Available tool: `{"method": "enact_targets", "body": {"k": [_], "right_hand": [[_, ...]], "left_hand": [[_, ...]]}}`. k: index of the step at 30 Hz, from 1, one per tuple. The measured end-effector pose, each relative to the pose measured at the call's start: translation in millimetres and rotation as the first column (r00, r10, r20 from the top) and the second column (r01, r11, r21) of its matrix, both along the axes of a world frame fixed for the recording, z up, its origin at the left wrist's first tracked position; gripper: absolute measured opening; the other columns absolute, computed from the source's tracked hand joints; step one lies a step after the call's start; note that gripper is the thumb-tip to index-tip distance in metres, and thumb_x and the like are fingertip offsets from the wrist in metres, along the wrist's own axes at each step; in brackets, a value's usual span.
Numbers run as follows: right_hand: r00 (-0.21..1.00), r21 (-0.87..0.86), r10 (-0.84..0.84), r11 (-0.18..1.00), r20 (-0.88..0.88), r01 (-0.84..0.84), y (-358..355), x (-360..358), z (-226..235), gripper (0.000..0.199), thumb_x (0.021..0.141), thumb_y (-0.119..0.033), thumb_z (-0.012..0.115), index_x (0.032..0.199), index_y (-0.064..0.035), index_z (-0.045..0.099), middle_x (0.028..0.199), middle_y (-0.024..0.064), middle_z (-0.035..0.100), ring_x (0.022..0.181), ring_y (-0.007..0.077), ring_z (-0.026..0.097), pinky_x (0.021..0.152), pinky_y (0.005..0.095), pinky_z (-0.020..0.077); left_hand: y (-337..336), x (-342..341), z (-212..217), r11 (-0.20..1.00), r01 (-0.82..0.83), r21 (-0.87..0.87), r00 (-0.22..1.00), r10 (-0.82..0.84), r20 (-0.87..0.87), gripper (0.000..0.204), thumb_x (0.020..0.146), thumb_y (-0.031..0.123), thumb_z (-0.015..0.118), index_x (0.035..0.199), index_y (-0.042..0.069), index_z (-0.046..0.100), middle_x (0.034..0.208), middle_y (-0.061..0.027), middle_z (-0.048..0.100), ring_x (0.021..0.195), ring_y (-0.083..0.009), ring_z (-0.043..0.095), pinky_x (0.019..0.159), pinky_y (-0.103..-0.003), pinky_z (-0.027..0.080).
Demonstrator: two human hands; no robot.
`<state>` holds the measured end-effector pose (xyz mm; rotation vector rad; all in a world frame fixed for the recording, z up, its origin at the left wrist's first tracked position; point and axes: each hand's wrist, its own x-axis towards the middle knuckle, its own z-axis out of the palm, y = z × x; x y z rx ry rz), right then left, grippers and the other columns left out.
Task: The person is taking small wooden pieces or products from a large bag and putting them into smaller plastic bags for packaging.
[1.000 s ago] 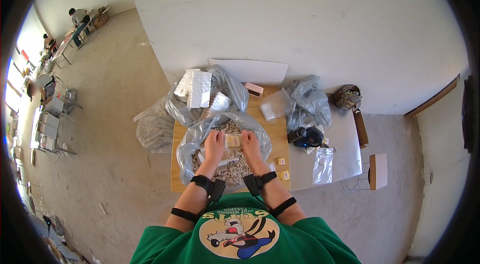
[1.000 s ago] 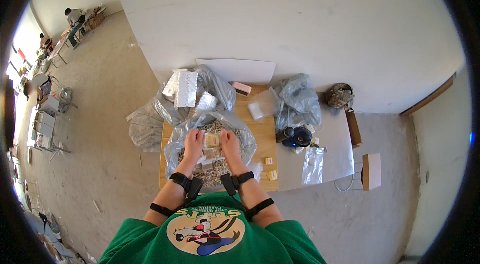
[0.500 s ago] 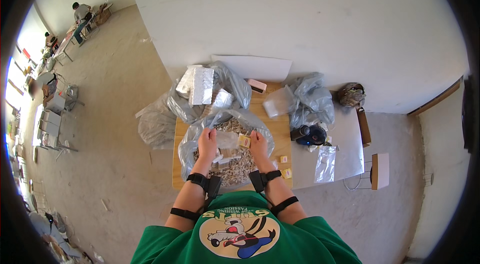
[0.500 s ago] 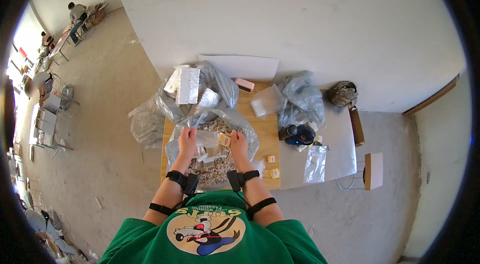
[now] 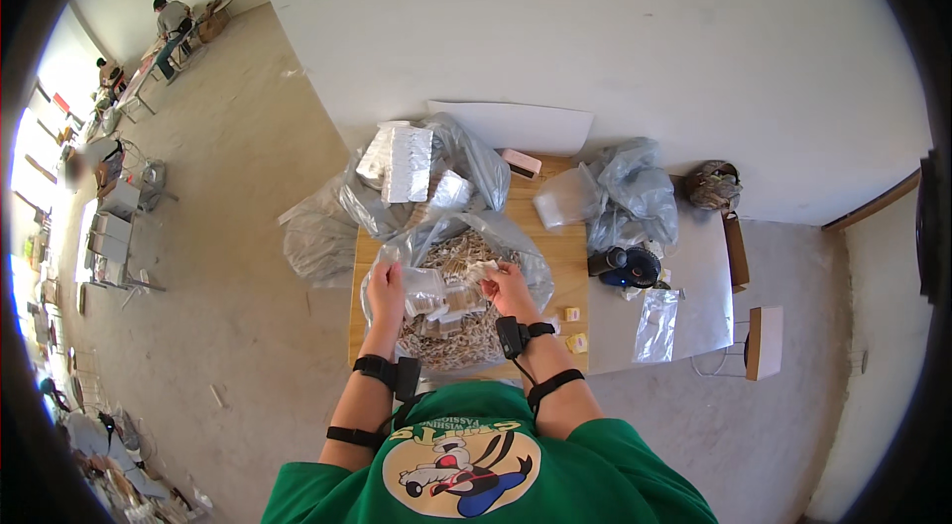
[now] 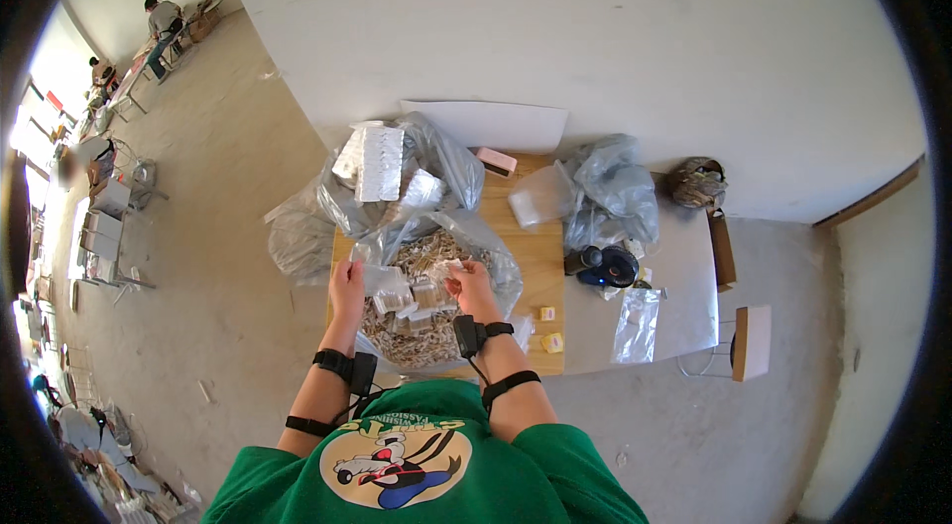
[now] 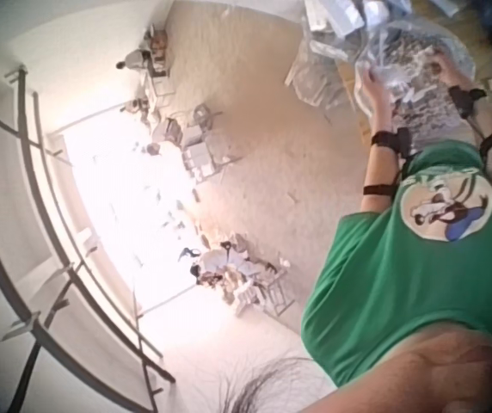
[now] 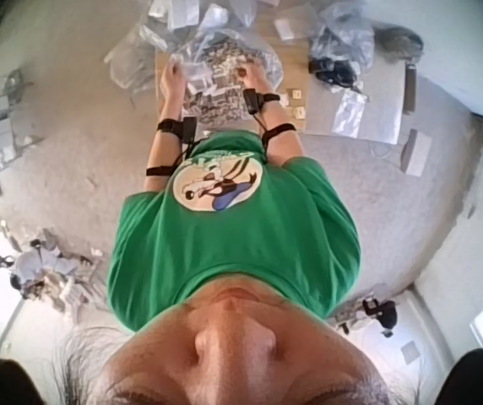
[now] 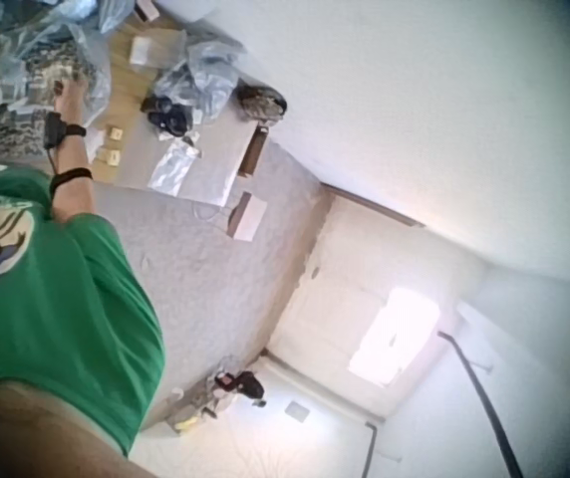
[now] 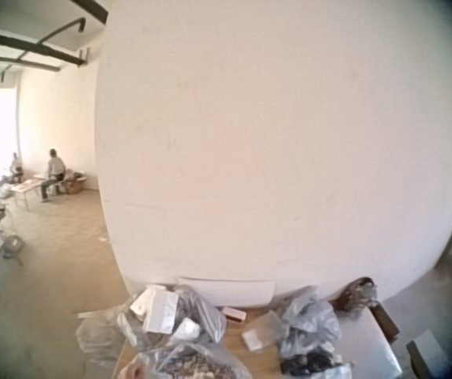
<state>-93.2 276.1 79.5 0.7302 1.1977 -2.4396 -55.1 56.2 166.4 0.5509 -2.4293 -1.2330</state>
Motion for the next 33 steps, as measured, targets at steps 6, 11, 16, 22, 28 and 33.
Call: {"method": "enact_targets", "body": {"k": [6, 11, 16, 22, 28, 33], "right_hand": [[0.997, 0.091, 0.068, 0.993, 0.026, -0.071, -10.6, -8.8, -37.7, 0.014, 0.078, 0.002, 0.054, 0.090, -0.0033, 0.049, 0.077, 0.0076, 0.054, 0.064, 0.0190, 0.058, 0.053, 0.0261, 0.0483], [0.997, 0.370, 0.019, 0.928, 0.077, -0.047, -6.1, -9.1, -52.6, 0.017, 0.084, -0.008, 0.051, 0.100, -0.0027, 0.049, 0.079, 0.0071, 0.054, 0.061, 0.0192, 0.058, 0.049, 0.0284, 0.0488], [0.930, 0.206, 0.350, 0.907, 0.111, -0.366, -24.0, 8.6, -12.1, 0.028, 0.085, -0.020, 0.054, 0.105, -0.0021, 0.046, 0.086, 0.0071, 0.056, 0.068, 0.0178, 0.059, 0.055, 0.0294, 0.0502], [0.929, -0.234, 0.369, 0.904, 0.011, -0.357, -15.8, 37.9, 16.9, 0.021, 0.083, -0.016, 0.059, 0.097, -0.0049, 0.049, 0.085, 0.0057, 0.059, 0.071, 0.0140, 0.059, 0.055, 0.0257, 0.0481], [0.967, 0.210, 0.246, 0.951, -0.070, -0.227, 39.5, 52.5, -17.5, 0.011, 0.080, -0.006, 0.060, 0.084, -0.0038, 0.050, 0.066, 0.0037, 0.058, 0.056, 0.0114, 0.057, 0.050, 0.0235, 0.0460], [0.992, 0.443, 0.112, 0.888, 0.055, -0.125, 99.6, 75.7, -38.3, 0.009, 0.079, -0.006, 0.059, 0.083, -0.0039, 0.052, 0.067, 0.0041, 0.060, 0.057, 0.0106, 0.056, 0.048, 0.0227, 0.0411]], "left_hand": [[-22.6, 17.4, -13.6, 0.998, -0.058, 0.027, 0.998, 0.057, 0.037, 0.023, 0.084, 0.020, 0.055, 0.073, 0.000, 0.050, 0.063, -0.0156, 0.051, 0.058, -0.0287, 0.050, 0.055, -0.037, 0.039], [-23.0, 20.8, -15.8, 1.000, -0.025, 0.010, 0.997, 0.025, 0.068, 0.023, 0.084, 0.021, 0.055, 0.074, 0.000, 0.050, 0.062, -0.0141, 0.051, 0.058, -0.0247, 0.050, 0.055, -0.035, 0.040], [-14.0, 21.6, -42.4, 0.986, 0.057, 0.160, 0.983, -0.083, 0.166, 0.022, 0.085, 0.020, 0.054, 0.076, 0.001, 0.051, 0.063, -0.0129, 0.052, 0.060, -0.0208, 0.051, 0.056, -0.032, 0.041], [40.6, 2.3, -62.7, 0.936, 0.223, 0.271, 0.944, -0.277, 0.180, 0.019, 0.086, 0.020, 0.052, 0.077, 0.003, 0.052, 0.061, -0.0107, 0.052, 0.053, -0.0188, 0.051, 0.052, -0.031, 0.040], [86.3, 1.4, -89.7, 0.943, 0.321, 0.086, 0.896, -0.332, 0.294, 0.019, 0.083, 0.019, 0.056, 0.076, 0.002, 0.053, 0.067, -0.0164, 0.055, 0.063, -0.0328, 0.054, 0.057, -0.038, 0.041], [112.1, -0.9, -123.9, 0.924, 0.379, 0.047, 0.884, -0.377, 0.275, 0.021, 0.083, 0.020, 0.055, 0.076, 0.001, 0.053, 0.067, -0.0162, 0.054, 0.061, -0.0322, 0.053, 0.057, -0.038, 0.041]]}}
